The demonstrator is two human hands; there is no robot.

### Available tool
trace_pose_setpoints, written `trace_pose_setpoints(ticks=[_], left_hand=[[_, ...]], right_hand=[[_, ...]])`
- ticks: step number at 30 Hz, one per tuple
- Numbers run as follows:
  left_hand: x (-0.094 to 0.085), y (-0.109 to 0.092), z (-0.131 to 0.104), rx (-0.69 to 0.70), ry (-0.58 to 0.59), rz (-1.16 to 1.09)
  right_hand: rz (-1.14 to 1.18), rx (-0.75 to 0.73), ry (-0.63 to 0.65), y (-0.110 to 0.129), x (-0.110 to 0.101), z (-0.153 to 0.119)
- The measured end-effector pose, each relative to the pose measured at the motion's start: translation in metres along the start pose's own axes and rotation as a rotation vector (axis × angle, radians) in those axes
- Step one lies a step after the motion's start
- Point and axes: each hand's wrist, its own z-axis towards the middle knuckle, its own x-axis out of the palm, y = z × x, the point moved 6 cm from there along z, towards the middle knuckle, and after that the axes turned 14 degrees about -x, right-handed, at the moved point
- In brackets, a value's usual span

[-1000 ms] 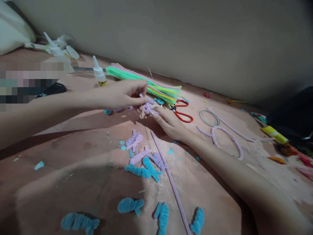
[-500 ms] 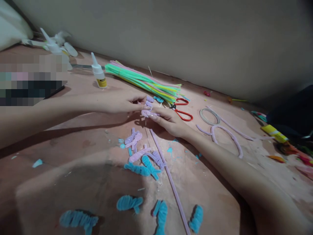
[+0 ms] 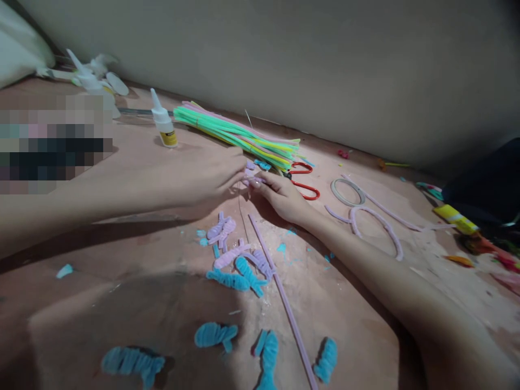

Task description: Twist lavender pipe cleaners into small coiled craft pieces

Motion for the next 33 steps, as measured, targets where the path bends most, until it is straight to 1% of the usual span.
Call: trace_pose_setpoints(ticks=[3, 6, 9, 12, 14, 17, 19, 21, 24, 26, 28, 30, 33], left_hand=[[-0.014, -0.004, 0.008, 0.078, -0.003, 0.088], [-0.019, -0.007, 0.012, 0.147, 0.017, 0.061], [-0.013, -0.003, 0.013, 0.13, 0.08, 0.01], [-0.003, 0.004, 0.015, 0.057, 0.142, -0.065], [0.002, 0.008, 0.016, 0.013, 0.158, -0.137], [0.006, 0.01, 0.016, -0.021, 0.166, -0.218], [0.006, 0.008, 0.013, -0.028, 0.149, -0.22], [0.003, 0.004, 0.01, -0.016, 0.078, -0.211], [-0.004, -0.002, 0.005, 0.025, -0.033, -0.23], [-0.006, -0.001, 0.006, 0.047, -0.042, -0.274], [-0.004, 0.001, 0.008, 0.057, 0.002, -0.357], [0.002, 0.004, 0.011, 0.045, 0.08, -0.45], [0.016, 0.01, 0.014, -0.029, 0.182, -0.573]], right_hand=[[0.021, -0.064, 0.11, 0.009, 0.003, 0.002], [0.097, -0.151, 0.166, 0.02, 0.004, 0.004], [0.128, -0.176, 0.175, 0.024, 0.005, 0.005], [0.12, -0.191, 0.152, 0.025, 0.004, 0.005], [0.094, -0.194, 0.145, 0.024, 0.004, 0.004], [0.039, -0.131, 0.144, 0.019, 0.005, 0.004], [0.012, -0.083, 0.143, 0.016, 0.006, 0.004], [0.019, -0.06, 0.125, 0.014, 0.006, 0.004], [0.113, -0.027, 0.071, 0.011, 0.005, 0.003], [0.188, 0.004, 0.047, 0.009, 0.005, 0.002], [0.235, 0.016, 0.012, 0.008, 0.004, 0.0], [0.26, 0.001, -0.021, 0.009, 0.003, -0.001], [0.29, -0.042, -0.042, 0.011, 0.003, 0.0]])
